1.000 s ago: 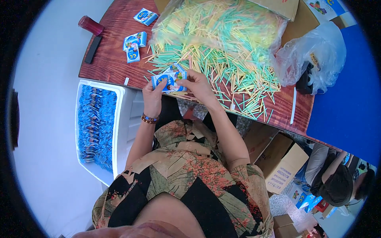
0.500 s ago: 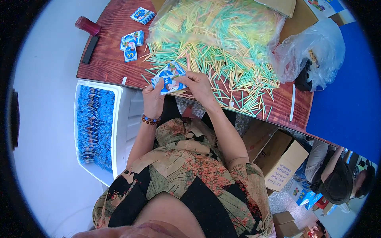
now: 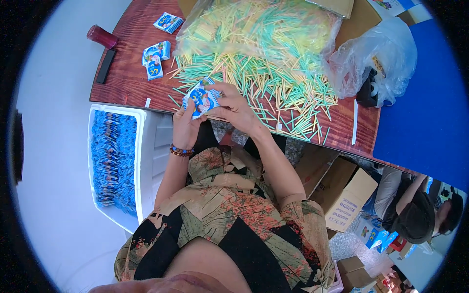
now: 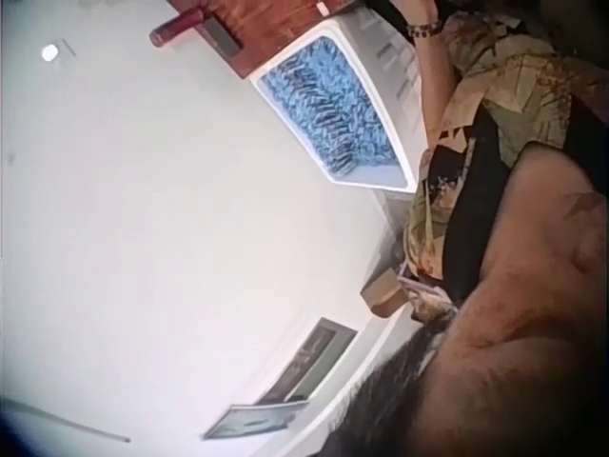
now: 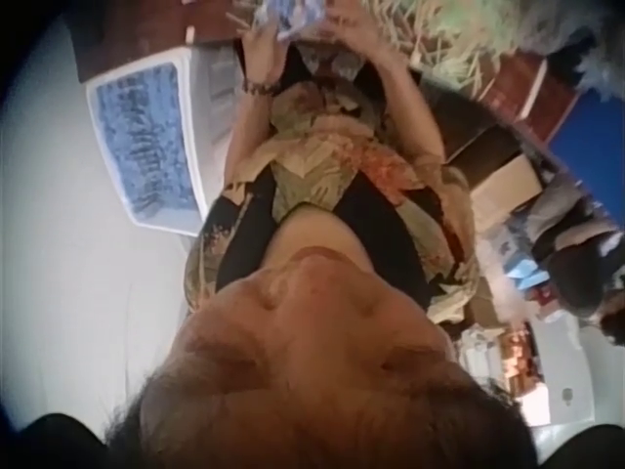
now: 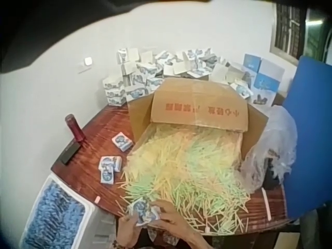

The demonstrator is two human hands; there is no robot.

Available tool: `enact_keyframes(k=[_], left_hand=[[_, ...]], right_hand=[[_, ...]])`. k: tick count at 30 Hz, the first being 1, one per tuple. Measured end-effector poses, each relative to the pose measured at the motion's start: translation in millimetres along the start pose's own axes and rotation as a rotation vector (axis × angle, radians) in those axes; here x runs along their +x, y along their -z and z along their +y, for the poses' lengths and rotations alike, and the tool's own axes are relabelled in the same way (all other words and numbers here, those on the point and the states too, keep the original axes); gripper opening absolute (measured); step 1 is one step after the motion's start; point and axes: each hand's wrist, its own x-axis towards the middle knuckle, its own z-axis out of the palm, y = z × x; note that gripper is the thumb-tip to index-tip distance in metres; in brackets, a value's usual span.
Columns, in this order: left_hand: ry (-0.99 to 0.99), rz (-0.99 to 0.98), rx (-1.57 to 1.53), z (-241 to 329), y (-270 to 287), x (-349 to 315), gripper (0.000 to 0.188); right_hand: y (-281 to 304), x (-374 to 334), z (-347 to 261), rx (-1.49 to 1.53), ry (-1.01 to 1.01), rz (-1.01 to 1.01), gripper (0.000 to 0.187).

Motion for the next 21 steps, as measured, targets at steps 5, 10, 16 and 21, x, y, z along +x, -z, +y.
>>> enact_keyframes(k=[5, 10, 16, 21], left_hand=[[-0.097, 0.097, 0.029, -2, 11, 0, 0.022], [-0.125, 0.094, 0.002, 7, 9, -2, 0.023], [-0.13, 0.13, -0.042, 7, 15, -2, 0.021], [-0.161, 0.138, -0.076, 5, 17, 1, 0.02]], right_hand=[[18, 7, 0, 0.152, -0.356, 0.037, 0.015], [34, 32, 6, -0.882, -0.448, 0.164, 0.025], [-1, 37, 20, -1.289, -0.363, 0.238, 0.034], [-15, 45, 26, -1.406, -0.442, 0.206, 0.033]])
